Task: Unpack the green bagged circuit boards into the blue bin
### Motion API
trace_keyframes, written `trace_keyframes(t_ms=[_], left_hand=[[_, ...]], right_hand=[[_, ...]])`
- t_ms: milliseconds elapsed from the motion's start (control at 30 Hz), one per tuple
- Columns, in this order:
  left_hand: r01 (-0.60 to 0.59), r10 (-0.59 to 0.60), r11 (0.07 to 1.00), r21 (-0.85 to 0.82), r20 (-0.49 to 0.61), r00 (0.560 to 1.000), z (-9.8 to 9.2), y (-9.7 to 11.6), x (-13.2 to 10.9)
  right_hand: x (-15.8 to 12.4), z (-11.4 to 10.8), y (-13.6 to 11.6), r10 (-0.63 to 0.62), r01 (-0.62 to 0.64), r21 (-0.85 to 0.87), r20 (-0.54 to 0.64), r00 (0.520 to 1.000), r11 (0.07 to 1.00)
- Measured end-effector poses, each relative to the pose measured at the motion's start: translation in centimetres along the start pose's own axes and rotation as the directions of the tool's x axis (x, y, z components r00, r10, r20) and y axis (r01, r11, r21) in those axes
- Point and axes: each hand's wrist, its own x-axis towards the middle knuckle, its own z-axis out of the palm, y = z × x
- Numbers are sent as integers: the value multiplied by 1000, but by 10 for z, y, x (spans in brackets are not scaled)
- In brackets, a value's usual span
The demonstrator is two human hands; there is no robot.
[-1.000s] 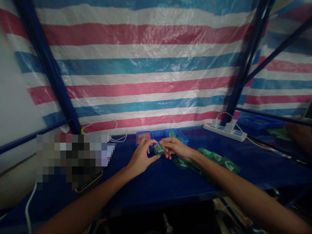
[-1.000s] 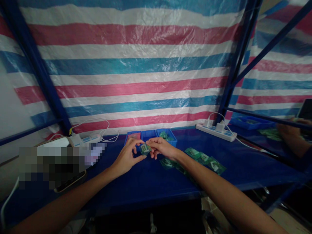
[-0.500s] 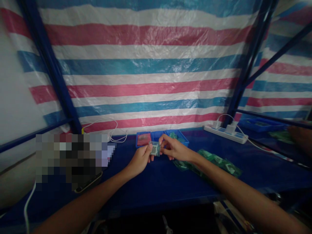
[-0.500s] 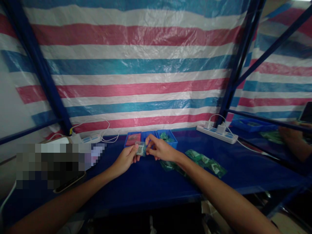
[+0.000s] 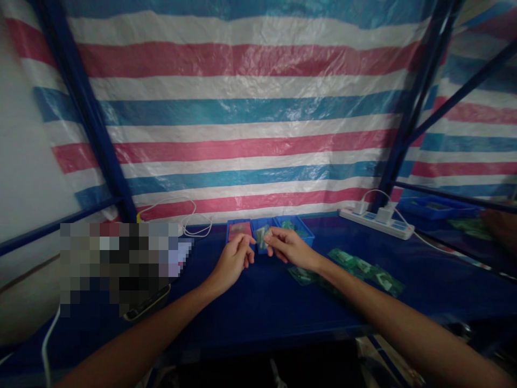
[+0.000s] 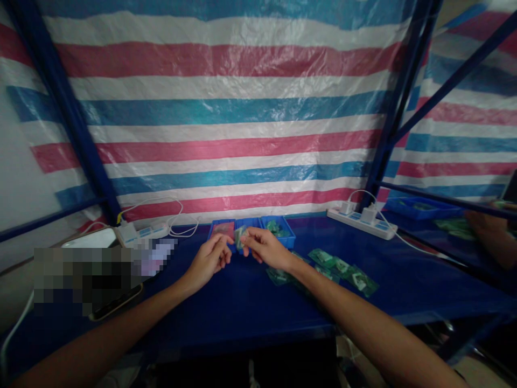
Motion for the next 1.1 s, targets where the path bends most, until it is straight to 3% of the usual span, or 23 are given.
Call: trace_keyframes(t_ms=[200, 400, 467, 600, 733, 833, 967, 1100], left_hand=[[-150, 151, 977, 152, 9, 989, -1, -6, -2], [-291, 319, 912, 290, -54, 946, -3, 11, -4], [-254, 275, 925, 284, -37, 961, -5, 12, -2], [-73, 74, 991, 115, 0, 997, -6, 6, 1], [16, -15, 1000, 21, -29, 999, -5, 4, 3], [44, -44, 999, -26, -12, 999, -4, 5, 2], [74, -72, 997, -34, 60, 996, -1, 5, 1], [46, -44, 999, -19, 90, 995, 1, 0, 0]], right_hand=[[2, 0, 4, 190, -219, 269, 130, 973, 938], [2, -2, 7, 197, -214, 270, 89, 976, 939], [3, -3, 10, 177, -191, 231, 81, 981, 954], [3, 0, 16, 97, -100, 103, 34, 995, 990], [-2, 2, 16, -160, 141, -139, -139, 977, 980], [-7, 1, 11, -301, 255, -352, -82, 950, 900], [-8, 2, 5, -349, 302, -450, -22, 937, 840], [-3, 3, 6, -283, 218, -329, -165, 945, 919]])
